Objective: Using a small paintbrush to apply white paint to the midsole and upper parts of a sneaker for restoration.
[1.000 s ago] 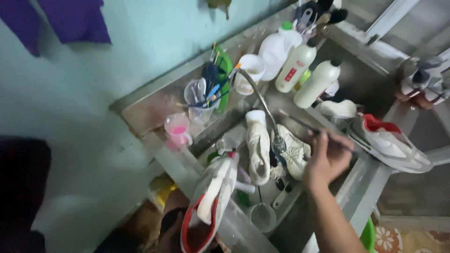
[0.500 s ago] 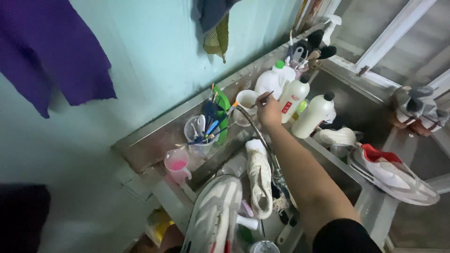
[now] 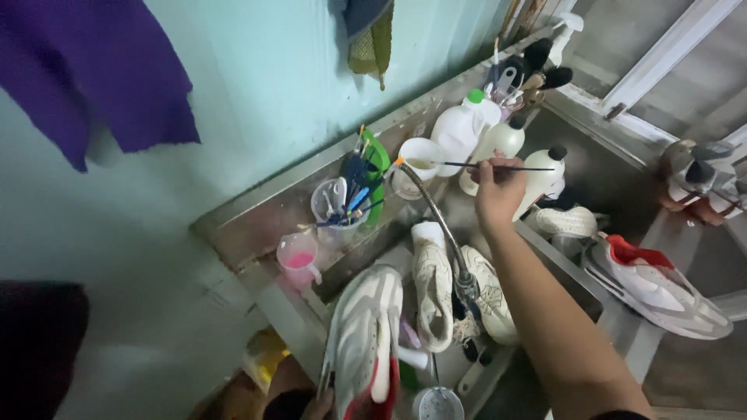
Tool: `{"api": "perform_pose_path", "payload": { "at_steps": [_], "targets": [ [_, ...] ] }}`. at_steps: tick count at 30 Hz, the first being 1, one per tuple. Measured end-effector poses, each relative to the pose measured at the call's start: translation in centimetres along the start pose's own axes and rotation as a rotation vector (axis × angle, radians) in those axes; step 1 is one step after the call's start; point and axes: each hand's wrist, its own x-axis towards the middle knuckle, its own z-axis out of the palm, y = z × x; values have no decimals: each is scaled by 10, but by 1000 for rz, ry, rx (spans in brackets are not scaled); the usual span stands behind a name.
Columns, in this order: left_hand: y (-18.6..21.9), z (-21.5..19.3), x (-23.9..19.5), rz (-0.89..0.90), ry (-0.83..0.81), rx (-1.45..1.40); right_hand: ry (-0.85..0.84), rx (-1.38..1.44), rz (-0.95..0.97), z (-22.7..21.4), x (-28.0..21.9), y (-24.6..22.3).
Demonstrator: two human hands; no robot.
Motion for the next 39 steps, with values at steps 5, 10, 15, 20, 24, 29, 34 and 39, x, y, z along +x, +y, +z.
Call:
{"api": "perform_pose_path", "payload": {
  "at_steps": [5, 10, 15, 20, 24, 29, 34, 39],
  "targets": [
    [-69, 249, -28, 1022, 700, 1071, 92, 24, -6, -30, -26, 6],
    [-37, 207, -6, 526, 896, 710, 112, 449, -87, -73, -132, -91],
    [-60, 192, -19, 1021, 627, 1249, -65, 503, -22, -126, -258, -162],
    [-59, 274, -27, 327, 270, 116, 16, 294, -43, -157, -317, -177],
    [-131, 253, -30, 1331, 435, 1195, -67, 228, -100, -172, -330, -188],
    [-113, 284, -28, 486, 219, 44, -126, 145, -141, -172, -337, -218],
    [-76, 346, -37, 184, 340, 17, -122, 113, -268, -176, -345, -211],
    [-70, 358, -39, 163, 320, -11, -134, -18, -338, -180, -346, -216]
  ]
}}
